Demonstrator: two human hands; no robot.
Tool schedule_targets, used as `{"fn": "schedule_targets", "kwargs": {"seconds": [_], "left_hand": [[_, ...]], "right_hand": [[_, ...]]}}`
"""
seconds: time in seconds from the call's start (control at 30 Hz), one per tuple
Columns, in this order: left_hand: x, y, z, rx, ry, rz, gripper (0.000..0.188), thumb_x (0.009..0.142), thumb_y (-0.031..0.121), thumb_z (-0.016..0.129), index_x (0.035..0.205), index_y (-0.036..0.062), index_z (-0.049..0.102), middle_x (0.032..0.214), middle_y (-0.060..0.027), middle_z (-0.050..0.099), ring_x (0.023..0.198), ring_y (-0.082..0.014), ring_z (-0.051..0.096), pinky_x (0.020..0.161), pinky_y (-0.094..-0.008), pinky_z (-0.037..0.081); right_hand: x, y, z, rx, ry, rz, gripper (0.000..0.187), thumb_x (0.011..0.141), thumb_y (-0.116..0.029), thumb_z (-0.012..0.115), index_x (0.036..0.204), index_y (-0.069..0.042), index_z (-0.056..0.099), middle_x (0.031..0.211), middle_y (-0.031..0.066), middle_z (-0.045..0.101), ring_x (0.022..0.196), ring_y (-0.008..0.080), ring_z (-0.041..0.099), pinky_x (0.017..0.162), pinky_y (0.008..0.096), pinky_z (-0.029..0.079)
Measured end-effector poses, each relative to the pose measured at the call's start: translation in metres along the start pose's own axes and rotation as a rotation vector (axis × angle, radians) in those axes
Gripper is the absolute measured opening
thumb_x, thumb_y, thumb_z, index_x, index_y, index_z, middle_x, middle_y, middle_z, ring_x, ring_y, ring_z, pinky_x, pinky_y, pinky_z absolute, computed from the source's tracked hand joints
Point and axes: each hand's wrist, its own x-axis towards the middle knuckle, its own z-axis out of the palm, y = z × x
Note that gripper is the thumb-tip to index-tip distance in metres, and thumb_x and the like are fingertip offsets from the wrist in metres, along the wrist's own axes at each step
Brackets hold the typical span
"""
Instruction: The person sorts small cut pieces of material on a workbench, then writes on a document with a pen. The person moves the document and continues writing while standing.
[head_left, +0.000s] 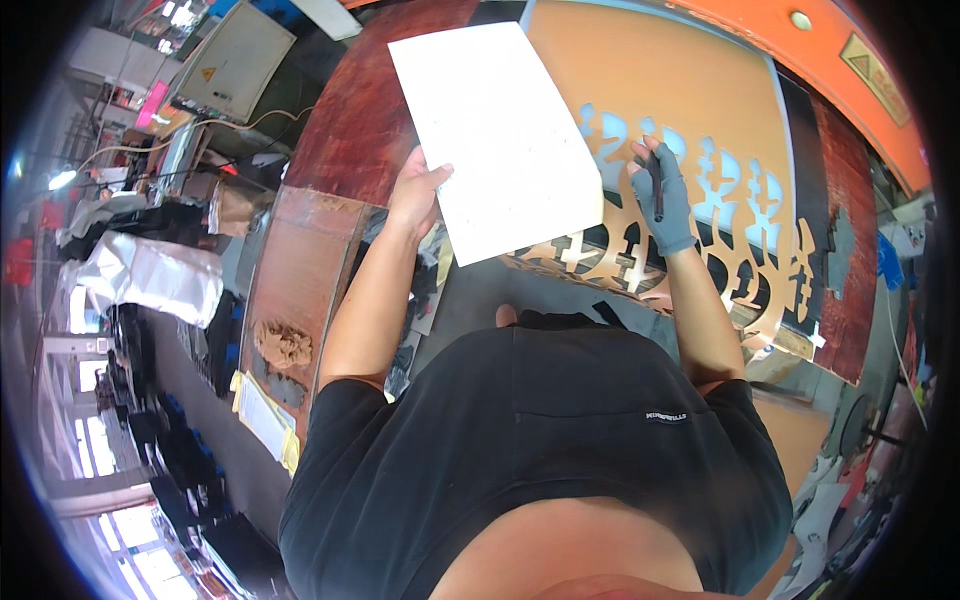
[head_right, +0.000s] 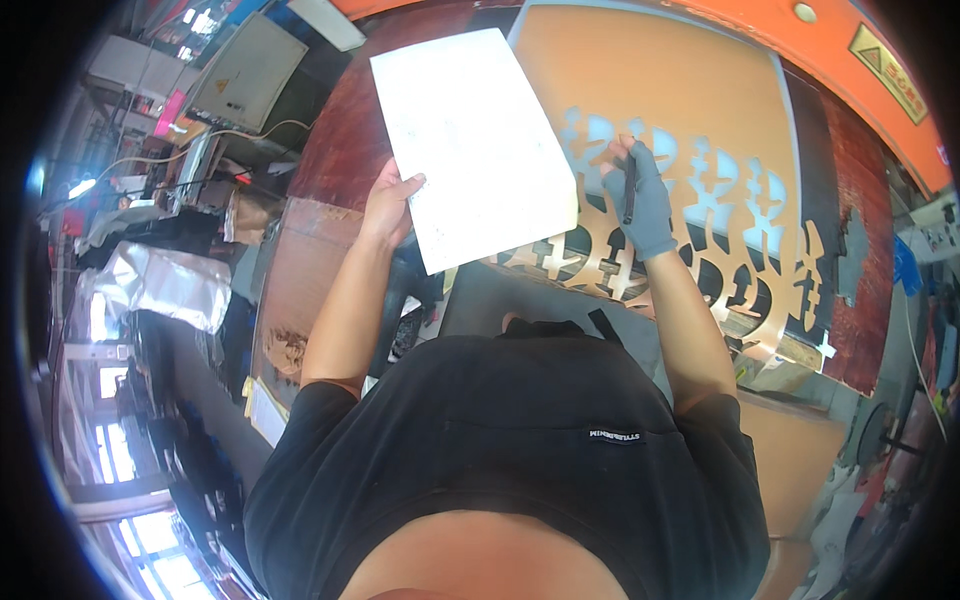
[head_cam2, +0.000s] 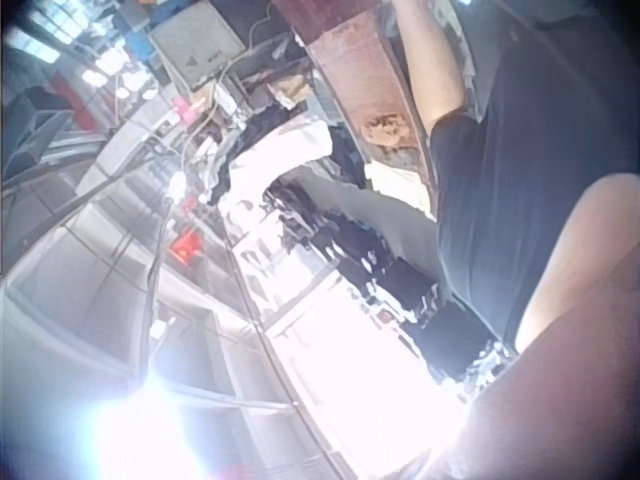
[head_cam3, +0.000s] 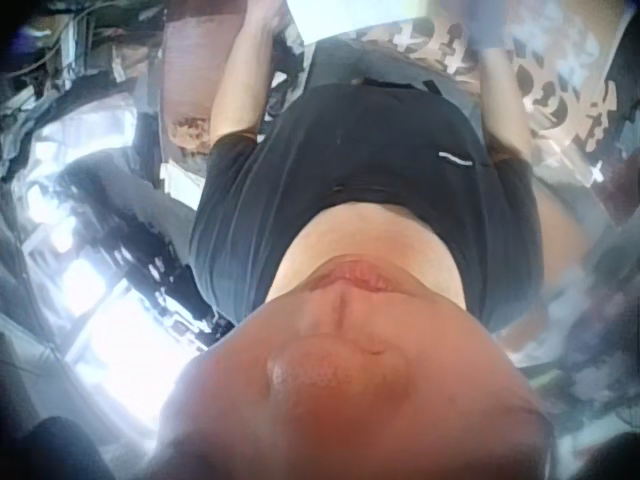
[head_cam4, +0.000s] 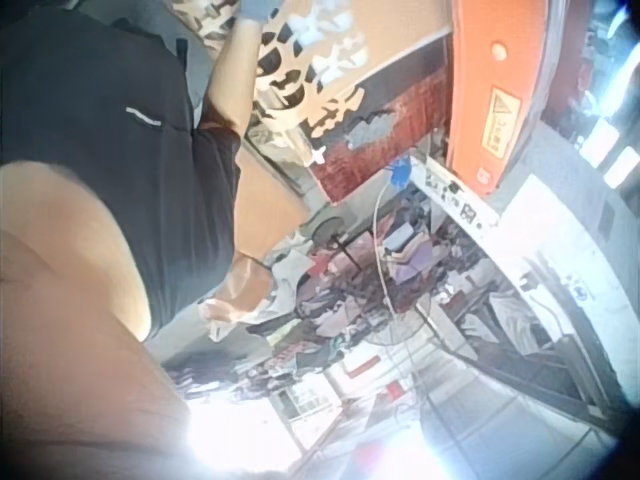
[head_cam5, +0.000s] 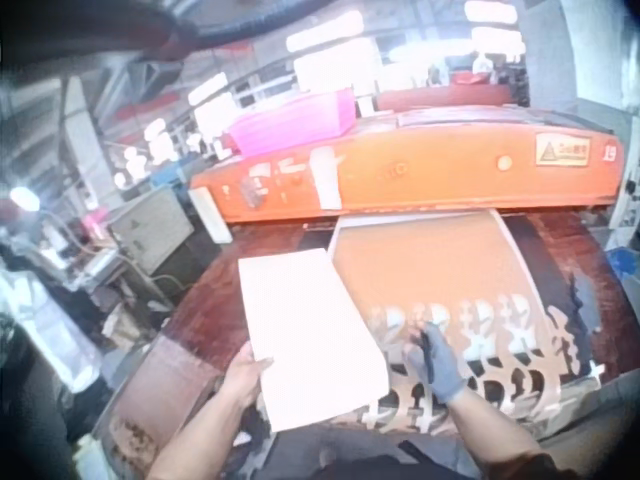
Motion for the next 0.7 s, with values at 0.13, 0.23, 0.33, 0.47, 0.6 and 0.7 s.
{"fn": "schedule_targets", "kwargs": {"seconds": [0.13,0.23,0.33,0.47,0.6,0.7], "left_hand": [[-0.032,0.017,-0.006,0.010,0.089,0.053,0.041,0.082,-0.009,0.045,0.121,0.0005,0.045,0.118,-0.0121,0.055,0.106,-0.0220,0.054,0.095,-0.0359,0.040],[-0.053,0.022,-0.015,-0.015,0.107,0.071,0.042,0.081,-0.009,0.046,0.122,0.0013,0.046,0.118,-0.0109,0.055,0.107,-0.0215,0.053,0.096,-0.0362,0.039],[-0.075,0.026,-0.036,-0.049,0.106,0.076,0.043,0.081,-0.007,0.050,0.122,0.0025,0.046,0.116,-0.0098,0.056,0.107,-0.0204,0.054,0.095,-0.0356,0.040],[-0.120,0.031,-0.078,-0.052,0.095,0.091,0.045,0.080,-0.002,0.056,0.123,0.0033,0.046,0.115,-0.0084,0.057,0.106,-0.0189,0.054,0.093,-0.0346,0.041],[-0.182,0.031,-0.135,-0.093,0.159,0.086,0.045,0.079,0.000,0.058,0.123,0.0022,0.046,0.115,-0.0081,0.057,0.105,-0.0178,0.054,0.092,-0.0344,0.042],[-0.236,0.031,-0.192,-0.105,0.228,0.128,0.044,0.079,-0.003,0.055,0.122,0.0011,0.046,0.114,-0.0085,0.057,0.104,-0.0178,0.054,0.091,-0.0341,0.042]], "right_hand": [[-0.009,-0.020,0.032,0.120,-0.086,0.008,0.048,0.090,-0.015,0.055,0.131,-0.002,0.036,0.122,0.0130,0.052,0.114,0.0171,0.048,0.095,0.0286,0.037],[-0.010,-0.028,0.061,0.169,-0.179,0.136,0.047,0.090,-0.016,0.055,0.130,-0.002,0.036,0.122,0.0132,0.051,0.114,0.0168,0.047,0.096,0.0297,0.037],[-0.010,-0.025,0.099,0.130,-0.257,0.165,0.047,0.090,-0.019,0.054,0.129,0.000,0.037,0.121,0.0129,0.052,0.112,0.0164,0.047,0.095,0.0291,0.037],[-0.016,-0.025,0.161,0.037,-0.318,0.307,0.045,0.088,-0.018,0.057,0.125,0.002,0.042,0.115,0.0125,0.054,0.106,0.0174,0.051,0.091,0.0299,0.042],[-0.040,-0.041,0.234,0.710,-0.531,0.615,0.031,0.084,-0.012,0.057,0.112,-0.001,0.051,0.099,0.0068,0.060,0.089,0.0131,0.058,0.074,0.0263,0.050],[-0.072,-0.048,0.299,0.676,-0.635,0.531,0.029,0.082,-0.008,0.057,0.110,-0.001,0.052,0.098,0.0056,0.060,0.088,0.0126,0.058,0.074,0.0255,0.050]]}}
